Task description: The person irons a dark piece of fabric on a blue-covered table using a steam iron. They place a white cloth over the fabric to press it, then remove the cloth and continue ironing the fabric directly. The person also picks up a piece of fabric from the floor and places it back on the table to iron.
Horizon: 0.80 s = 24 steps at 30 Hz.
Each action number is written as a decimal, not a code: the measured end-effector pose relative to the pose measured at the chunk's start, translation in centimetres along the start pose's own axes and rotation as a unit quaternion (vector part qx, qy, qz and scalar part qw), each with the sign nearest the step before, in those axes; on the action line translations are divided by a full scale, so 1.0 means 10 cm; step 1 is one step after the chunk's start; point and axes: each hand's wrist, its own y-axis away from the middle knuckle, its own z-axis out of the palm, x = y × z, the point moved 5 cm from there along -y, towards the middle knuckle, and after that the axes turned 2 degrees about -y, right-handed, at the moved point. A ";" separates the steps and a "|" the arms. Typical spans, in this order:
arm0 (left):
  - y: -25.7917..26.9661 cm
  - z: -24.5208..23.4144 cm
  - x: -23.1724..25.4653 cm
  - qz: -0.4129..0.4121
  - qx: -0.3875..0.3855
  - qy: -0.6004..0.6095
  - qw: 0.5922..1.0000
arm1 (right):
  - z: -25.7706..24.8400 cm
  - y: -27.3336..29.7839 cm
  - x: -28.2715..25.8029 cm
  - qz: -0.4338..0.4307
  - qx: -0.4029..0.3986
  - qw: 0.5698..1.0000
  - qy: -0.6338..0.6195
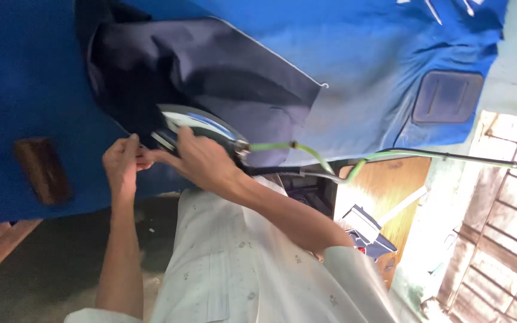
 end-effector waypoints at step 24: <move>-0.07 -0.41 -0.18 -0.001 0.046 -0.179 0.983 | -0.85 0.99 0.97 0.268 -0.015 0.953 -0.141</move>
